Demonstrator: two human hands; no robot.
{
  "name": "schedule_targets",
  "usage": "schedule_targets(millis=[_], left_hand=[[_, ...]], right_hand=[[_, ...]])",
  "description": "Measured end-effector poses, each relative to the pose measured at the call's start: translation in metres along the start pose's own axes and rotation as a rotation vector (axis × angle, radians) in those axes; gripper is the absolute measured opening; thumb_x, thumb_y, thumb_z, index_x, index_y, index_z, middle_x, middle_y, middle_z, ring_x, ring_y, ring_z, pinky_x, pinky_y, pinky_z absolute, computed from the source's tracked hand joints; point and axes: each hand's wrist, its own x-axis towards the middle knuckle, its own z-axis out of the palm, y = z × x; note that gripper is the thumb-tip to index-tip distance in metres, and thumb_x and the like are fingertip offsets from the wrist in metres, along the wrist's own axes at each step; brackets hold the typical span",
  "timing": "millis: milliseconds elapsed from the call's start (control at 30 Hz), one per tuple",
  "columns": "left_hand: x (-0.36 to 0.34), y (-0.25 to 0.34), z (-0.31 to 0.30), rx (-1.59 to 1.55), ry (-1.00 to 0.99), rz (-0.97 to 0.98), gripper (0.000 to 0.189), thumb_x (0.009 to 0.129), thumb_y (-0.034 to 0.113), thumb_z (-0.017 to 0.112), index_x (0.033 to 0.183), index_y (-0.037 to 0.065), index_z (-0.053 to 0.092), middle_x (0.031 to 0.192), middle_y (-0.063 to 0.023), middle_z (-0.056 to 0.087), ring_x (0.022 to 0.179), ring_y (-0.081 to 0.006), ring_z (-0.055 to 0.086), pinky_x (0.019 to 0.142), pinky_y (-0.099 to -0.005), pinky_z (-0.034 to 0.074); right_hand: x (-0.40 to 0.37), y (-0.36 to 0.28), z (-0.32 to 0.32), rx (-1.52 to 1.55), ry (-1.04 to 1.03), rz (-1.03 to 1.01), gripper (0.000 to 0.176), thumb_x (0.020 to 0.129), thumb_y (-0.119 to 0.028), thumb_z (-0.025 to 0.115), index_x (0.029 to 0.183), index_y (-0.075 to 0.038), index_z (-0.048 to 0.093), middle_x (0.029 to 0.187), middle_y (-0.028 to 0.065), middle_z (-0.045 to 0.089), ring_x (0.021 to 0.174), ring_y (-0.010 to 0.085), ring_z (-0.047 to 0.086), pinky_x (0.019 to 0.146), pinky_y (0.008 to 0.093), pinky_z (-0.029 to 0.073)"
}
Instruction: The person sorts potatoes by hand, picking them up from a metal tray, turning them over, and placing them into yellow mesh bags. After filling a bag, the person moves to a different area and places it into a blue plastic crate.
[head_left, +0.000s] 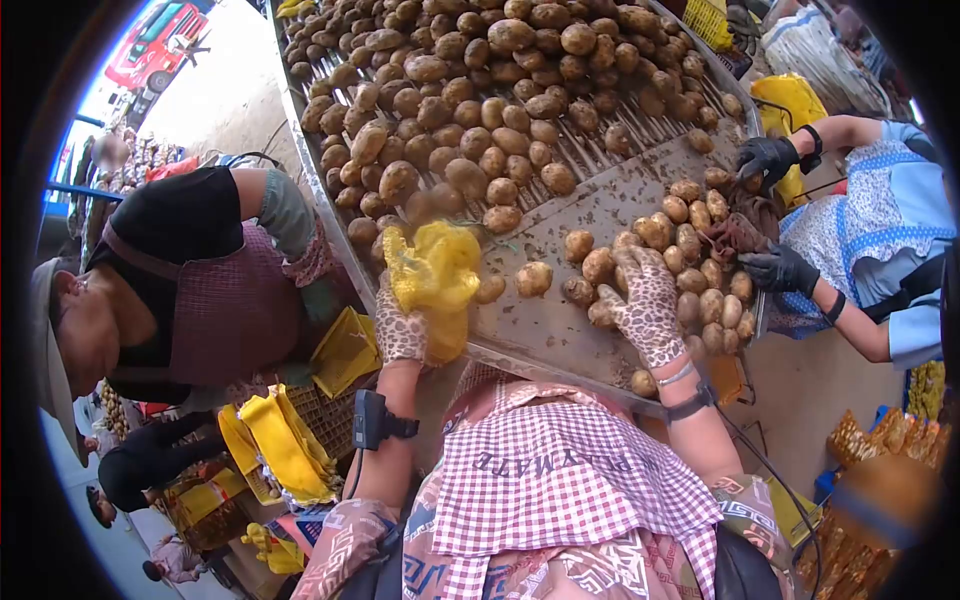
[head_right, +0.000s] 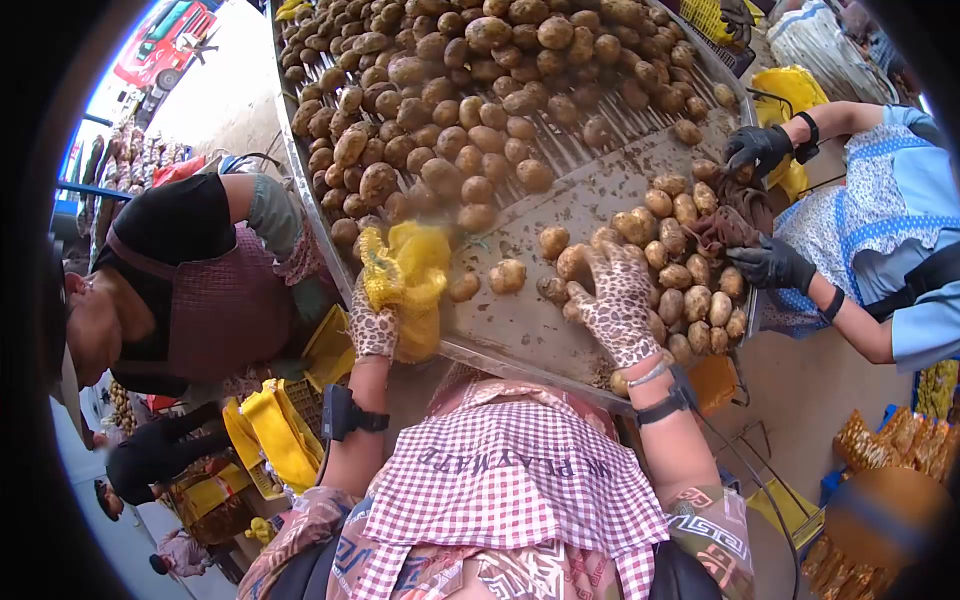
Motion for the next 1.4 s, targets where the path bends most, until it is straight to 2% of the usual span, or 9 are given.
schedule_targets(millis=[300, 500, 667, 767, 900, 1067, 1167, 1300, 1400], left_hand=[[-0.002, -0.002, 0.077, 0.880, -0.319, 0.007, 0.069, 0.074, 0.013, 0.064, 0.139, 0.011, 0.041, 0.140, -0.0187, 0.044, 0.113, -0.0372, 0.054, 0.097, -0.0414, 0.045], [-0.019, 0.037, 0.044, 0.449, -0.836, 0.429, 0.067, 0.067, 0.013, 0.070, 0.132, 0.015, 0.052, 0.128, -0.0135, 0.057, 0.113, -0.0319, 0.057, 0.097, -0.0378, 0.046], [-0.044, 0.026, -0.029, 0.030, -0.170, 0.309, 0.053, 0.075, 0.034, 0.078, 0.114, 0.001, 0.062, 0.108, -0.0163, 0.067, 0.101, -0.0287, 0.065, 0.091, -0.0382, 0.050], [-0.064, -0.032, -0.064, -0.285, 0.215, 0.083, 0.053, 0.081, 0.028, 0.073, 0.121, -0.002, 0.055, 0.114, -0.0139, 0.063, 0.104, -0.0250, 0.062, 0.091, -0.0386, 0.051], [-0.056, -0.048, -0.077, -0.357, 0.614, 0.150, 0.059, 0.081, 0.026, 0.073, 0.129, 0.001, 0.048, 0.123, -0.0123, 0.057, 0.109, -0.0242, 0.059, 0.094, -0.0411, 0.050], [-0.063, -0.073, -0.076, -0.849, 0.724, -0.232, 0.054, 0.089, 0.029, 0.063, 0.133, 0.004, 0.045, 0.125, -0.0126, 0.055, 0.111, -0.0304, 0.057, 0.093, -0.0459, 0.051], [-0.060, -0.071, -0.056, -0.961, 0.684, -0.309, 0.056, 0.087, 0.031, 0.065, 0.133, 0.005, 0.046, 0.126, -0.0125, 0.055, 0.112, -0.0308, 0.056, 0.095, -0.0458, 0.050], [-0.054, -0.089, -0.049, -1.142, 0.557, -0.378, 0.060, 0.086, 0.037, 0.064, 0.133, 0.005, 0.046, 0.127, -0.0139, 0.055, 0.114, -0.0332, 0.055, 0.097, -0.0490, 0.048], [-0.062, -0.083, -0.055, -1.232, 0.488, -0.469, 0.061, 0.087, 0.041, 0.061, 0.133, 0.004, 0.046, 0.128, -0.0161, 0.055, 0.116, -0.0356, 0.054, 0.097, -0.0527, 0.046]], right_hand=[[0.143, -0.088, 0.102, 0.379, -0.117, -0.428, 0.043, 0.084, -0.017, 0.062, 0.125, -0.006, 0.057, 0.127, 0.0199, 0.054, 0.123, 0.0342, 0.047, 0.109, 0.0416, 0.033], [0.181, -0.089, 0.086, 0.301, -0.191, -0.342, 0.024, 0.082, -0.005, 0.058, 0.105, -0.003, 0.064, 0.101, 0.0155, 0.065, 0.097, 0.0330, 0.061, 0.088, 0.0398, 0.049], [0.180, -0.186, 0.114, 0.118, -0.465, -0.848, 0.045, 0.081, -0.024, 0.066, 0.124, -0.014, 0.058, 0.133, 0.0130, 0.051, 0.124, 0.0322, 0.046, 0.106, 0.0446, 0.035], [0.169, -0.234, 0.165, 0.010, -0.476, -0.886, 0.051, 0.086, -0.027, 0.060, 0.136, -0.026, 0.048, 0.154, 0.0133, 0.025, 0.143, 0.0345, 0.020, 0.112, 0.0601, 0.016], [0.158, -0.233, 0.160, 0.001, -0.533, -0.817, 0.041, 0.086, -0.029, 0.059, 0.126, -0.021, 0.059, 0.152, 0.0114, 0.028, 0.141, 0.0356, 0.023, 0.110, 0.0647, 0.011], [0.131, -0.151, 0.110, -0.020, -0.636, -0.749, 0.034, 0.085, -0.027, 0.062, 0.116, -0.013, 0.063, 0.133, 0.0131, 0.049, 0.133, 0.0310, 0.036, 0.104, 0.0511, 0.032], [0.140, -0.134, 0.078, -0.108, -0.764, -0.585, 0.022, 0.081, -0.029, 0.063, 0.090, -0.009, 0.068, 0.087, 0.0114, 0.065, 0.088, 0.0290, 0.062, 0.081, 0.0420, 0.047], [0.164, -0.161, 0.101, 0.265, -0.271, -0.796, 0.021, 0.079, -0.017, 0.066, 0.096, -0.006, 0.065, 0.099, 0.0133, 0.064, 0.094, 0.0320, 0.060, 0.085, 0.0429, 0.048], [0.178, -0.205, 0.137, 0.230, -0.317, -0.843, 0.038, 0.081, -0.025, 0.066, 0.116, -0.010, 0.061, 0.126, 0.0153, 0.053, 0.122, 0.0342, 0.046, 0.102, 0.0451, 0.037]])
